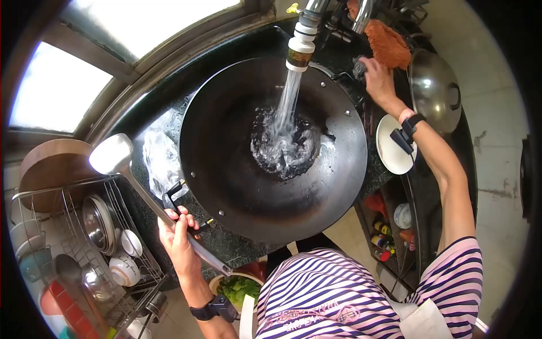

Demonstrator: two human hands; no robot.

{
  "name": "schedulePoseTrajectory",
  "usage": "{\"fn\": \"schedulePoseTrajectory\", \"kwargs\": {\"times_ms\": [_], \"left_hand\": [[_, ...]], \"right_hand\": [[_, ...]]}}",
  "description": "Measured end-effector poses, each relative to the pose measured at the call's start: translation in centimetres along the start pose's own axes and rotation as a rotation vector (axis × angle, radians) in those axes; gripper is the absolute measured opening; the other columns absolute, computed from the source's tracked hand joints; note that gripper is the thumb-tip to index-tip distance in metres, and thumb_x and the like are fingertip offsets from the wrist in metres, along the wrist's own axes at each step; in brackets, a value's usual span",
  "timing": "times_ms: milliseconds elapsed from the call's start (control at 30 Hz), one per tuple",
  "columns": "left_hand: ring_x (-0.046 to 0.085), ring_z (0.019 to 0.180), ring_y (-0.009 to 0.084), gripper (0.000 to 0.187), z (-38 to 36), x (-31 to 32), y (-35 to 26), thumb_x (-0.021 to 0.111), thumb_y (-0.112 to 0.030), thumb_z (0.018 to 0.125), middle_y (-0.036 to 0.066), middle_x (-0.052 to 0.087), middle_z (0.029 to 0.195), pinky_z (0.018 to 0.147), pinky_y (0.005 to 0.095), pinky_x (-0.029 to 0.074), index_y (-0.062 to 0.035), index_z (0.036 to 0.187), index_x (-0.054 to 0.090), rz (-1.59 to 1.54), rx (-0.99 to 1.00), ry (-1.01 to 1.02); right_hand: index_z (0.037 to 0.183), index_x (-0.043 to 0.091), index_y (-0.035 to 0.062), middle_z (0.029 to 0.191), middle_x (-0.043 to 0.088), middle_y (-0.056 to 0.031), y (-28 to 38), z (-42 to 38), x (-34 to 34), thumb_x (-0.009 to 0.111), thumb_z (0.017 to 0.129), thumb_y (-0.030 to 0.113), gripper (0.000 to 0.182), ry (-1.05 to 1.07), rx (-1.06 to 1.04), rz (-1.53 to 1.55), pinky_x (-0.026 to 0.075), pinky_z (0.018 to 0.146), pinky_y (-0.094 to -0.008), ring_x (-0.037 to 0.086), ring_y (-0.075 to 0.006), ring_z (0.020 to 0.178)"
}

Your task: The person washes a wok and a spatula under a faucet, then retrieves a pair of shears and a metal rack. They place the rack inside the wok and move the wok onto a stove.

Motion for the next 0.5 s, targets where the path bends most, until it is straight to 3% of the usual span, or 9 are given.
{"fn": "schedulePoseTrajectory", "kwargs": {"times_ms": [200,300,367,433,500], "left_hand": [[0.048,0.068,0.0106,0.015,-0.1,-0.1,0.4,0.049,0.003,0.087,0.007,0.049,0.091,0.061,0.0244,0.042,-0.0080,0.091,0.040,0.001,0.030,0.040],[0.048,0.068,0.0106,0.014,-0.2,-0.2,0.8,0.049,0.002,0.087,0.007,0.049,0.091,0.061,0.0243,0.043,-0.0077,0.092,0.041,-0.020,0.045,0.059],[0.048,0.067,0.0105,0.013,-0.3,-0.3,0.8,0.049,0.002,0.087,0.007,0.050,0.091,0.062,0.0242,0.043,-0.0076,0.092,0.041,-0.014,0.069,0.050],[0.049,0.067,0.0104,0.013,-0.4,-0.4,1.1,0.049,0.002,0.087,0.007,0.050,0.091,0.062,0.0240,0.043,-0.0075,0.092,0.041,-0.012,0.078,0.045],[0.049,0.068,0.0103,0.013,-0.5,-0.7,1.2,0.049,0.001,0.087,0.007,0.050,0.091,0.061,0.0240,0.043,-0.0074,0.092,0.041,-0.041,0.083,0.027]], "right_hand": [[0.110,0.052,0.0101,0.095,0.053,-0.0063,12.4,-3.1,-4.6,0.057,0.069,0.004,0.042,-0.041,-0.470,0.117,0.036,0.085,-0.0385,0.051,-0.0240,0.093],[0.105,0.052,0.0108,0.082,0.056,-0.0040,19.7,-5.1,-2.5,0.060,0.071,0.012,0.035,0.142,-0.540,0.289,0.041,0.072,-0.0375,0.053,-0.0224,0.084],[0.099,0.051,0.0124,0.084,0.053,-0.0044,24.8,-6.8,-0.2,0.056,0.072,0.009,0.027,0.285,-0.662,0.233,0.043,0.067,-0.0362,0.052,-0.0242,0.084],[0.097,0.052,0.0107,0.087,0.052,-0.0101,27.8,-8.5,2.3,0.055,0.071,0.006,0.027,0.372,-0.647,0.390,0.044,0.067,-0.0402,0.052,-0.0286,0.084],[0.094,0.057,0.0082,0.087,0.052,-0.0091,28.4,-11.0,5.0,0.057,0.067,0.001,0.028,0.570,-0.368,0.545,0.046,0.073,-0.0383,0.052,-0.0290,0.087]]}}
Point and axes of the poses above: each hand's wrist, its own z-axis towards the middle knuckle, its own x-axis out of the palm, y = z × x, the point moved 9 cm from there along z, towards the middle knuckle
